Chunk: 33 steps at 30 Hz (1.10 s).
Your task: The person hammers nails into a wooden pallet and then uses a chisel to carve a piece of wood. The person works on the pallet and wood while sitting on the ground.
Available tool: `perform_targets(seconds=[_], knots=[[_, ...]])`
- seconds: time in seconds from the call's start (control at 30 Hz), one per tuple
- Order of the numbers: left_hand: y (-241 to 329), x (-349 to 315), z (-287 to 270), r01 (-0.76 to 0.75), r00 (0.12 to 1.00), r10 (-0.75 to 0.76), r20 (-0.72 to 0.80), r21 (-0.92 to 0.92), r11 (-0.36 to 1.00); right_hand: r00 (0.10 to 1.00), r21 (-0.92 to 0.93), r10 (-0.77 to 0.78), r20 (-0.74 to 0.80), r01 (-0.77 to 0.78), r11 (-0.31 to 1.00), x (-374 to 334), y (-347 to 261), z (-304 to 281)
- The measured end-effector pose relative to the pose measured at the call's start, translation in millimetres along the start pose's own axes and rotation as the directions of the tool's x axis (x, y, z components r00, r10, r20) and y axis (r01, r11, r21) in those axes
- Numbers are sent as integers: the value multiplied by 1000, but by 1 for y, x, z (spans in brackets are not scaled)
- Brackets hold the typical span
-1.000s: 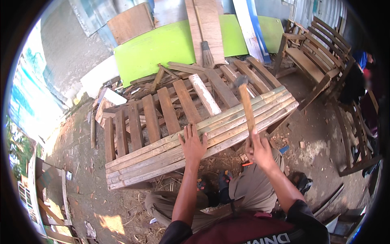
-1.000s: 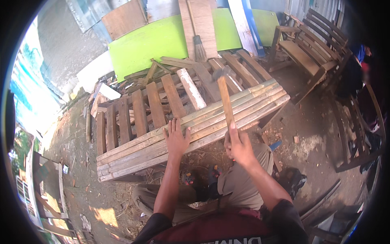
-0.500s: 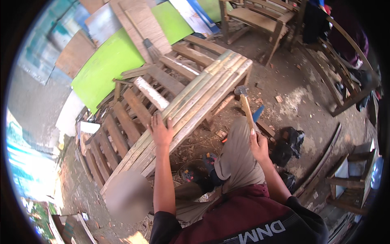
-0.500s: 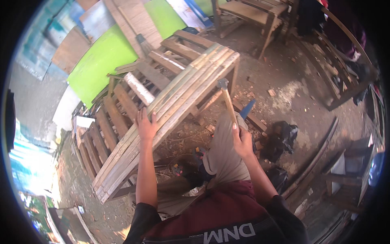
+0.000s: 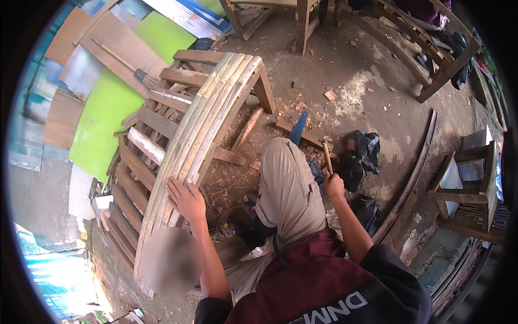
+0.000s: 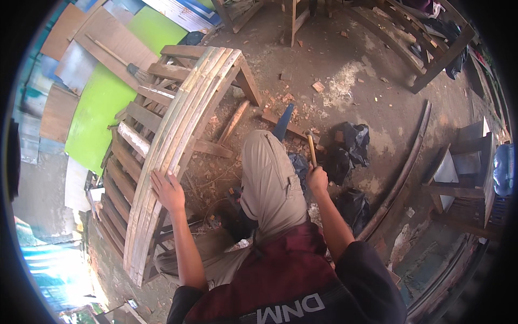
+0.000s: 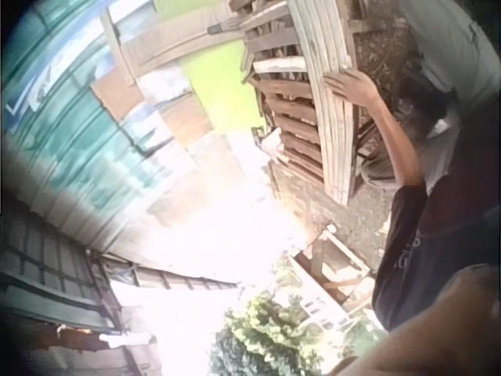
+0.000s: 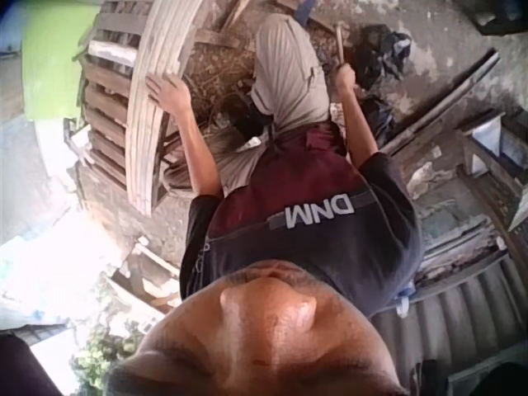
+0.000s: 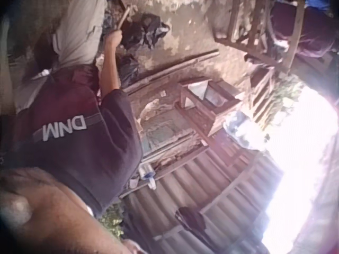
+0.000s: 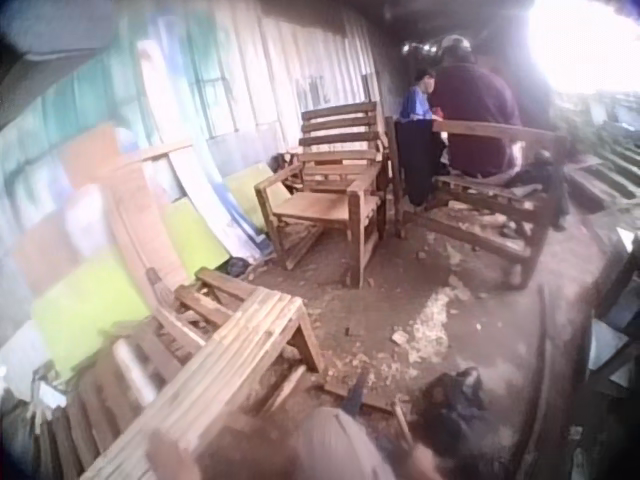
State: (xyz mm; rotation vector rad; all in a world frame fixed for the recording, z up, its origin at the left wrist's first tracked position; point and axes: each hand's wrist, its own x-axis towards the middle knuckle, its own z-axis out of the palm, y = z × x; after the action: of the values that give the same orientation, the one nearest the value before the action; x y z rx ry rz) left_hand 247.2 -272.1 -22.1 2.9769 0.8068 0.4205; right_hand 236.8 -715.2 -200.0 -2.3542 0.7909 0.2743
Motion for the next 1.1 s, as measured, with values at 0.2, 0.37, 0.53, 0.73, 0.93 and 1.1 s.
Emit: perform_targets(seconds=[0.2, 0.37, 0.53, 0.73, 0.93, 1.1], knots=[[70, -65, 2, -228, 971, 183, -153, -371, 900, 999, -19, 6, 46, -5, 1000, 6, 42, 45], [140, -137, 18, -92, 973, 228, 40, -836, 541, 999, 6, -27, 25, 27, 1000, 14, 77, 81], [162, -199, 24, 214, 939, 217, 266, -949, 233, 988, -8, -124, -91, 124, 992, 10, 81, 73], [176, -201, 4, -82, 960, 281, -7, -964, 254, 826, 155, -163, -540, 288, 945, 26, 114, 20], [174, -209, -10, -5, 960, 279, 1, -1000, 20, 875, 739, -33, -482, 427, 521, -9, 19, -43], [150, -200, -45, -58, 989, 115, -92, -960, -273, 773, 811, -457, -440, 561, 167, -93, -94, -105]])
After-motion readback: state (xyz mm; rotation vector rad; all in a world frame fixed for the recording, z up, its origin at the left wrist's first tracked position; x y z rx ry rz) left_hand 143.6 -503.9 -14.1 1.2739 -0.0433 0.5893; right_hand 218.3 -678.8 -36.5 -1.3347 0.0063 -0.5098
